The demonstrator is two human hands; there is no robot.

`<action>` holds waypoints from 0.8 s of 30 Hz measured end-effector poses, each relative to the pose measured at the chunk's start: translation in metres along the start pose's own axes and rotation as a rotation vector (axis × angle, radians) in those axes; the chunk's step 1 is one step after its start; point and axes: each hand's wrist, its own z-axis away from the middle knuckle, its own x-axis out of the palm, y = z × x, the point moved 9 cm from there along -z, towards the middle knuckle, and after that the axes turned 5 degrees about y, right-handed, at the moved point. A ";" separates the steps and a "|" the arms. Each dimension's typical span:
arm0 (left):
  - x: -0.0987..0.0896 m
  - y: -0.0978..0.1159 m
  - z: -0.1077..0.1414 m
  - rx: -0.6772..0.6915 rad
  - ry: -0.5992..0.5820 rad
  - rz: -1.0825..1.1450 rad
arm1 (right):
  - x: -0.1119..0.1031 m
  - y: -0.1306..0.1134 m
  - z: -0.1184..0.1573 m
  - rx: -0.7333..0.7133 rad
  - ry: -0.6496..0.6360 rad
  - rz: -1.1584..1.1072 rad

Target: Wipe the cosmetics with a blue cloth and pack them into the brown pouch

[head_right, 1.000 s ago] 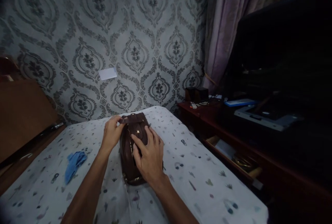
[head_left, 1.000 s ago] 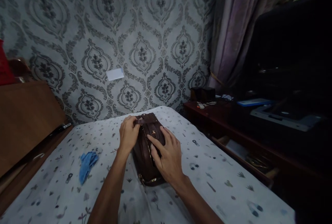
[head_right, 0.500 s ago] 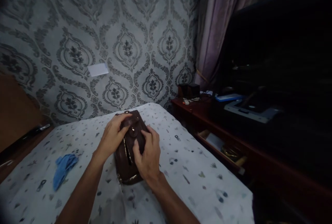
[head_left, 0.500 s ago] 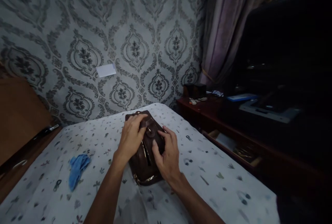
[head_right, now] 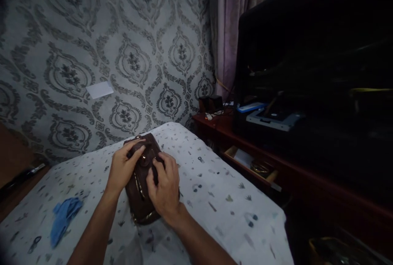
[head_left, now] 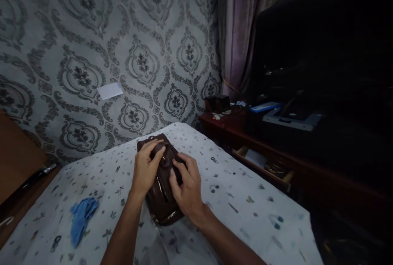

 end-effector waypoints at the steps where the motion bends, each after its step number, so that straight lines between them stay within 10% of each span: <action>1: 0.000 -0.001 0.000 -0.011 0.005 0.001 | 0.000 0.000 0.000 -0.007 0.002 0.004; 24: -0.003 -0.007 -0.003 -0.135 -0.097 0.198 | 0.004 0.003 -0.001 0.021 -0.057 0.017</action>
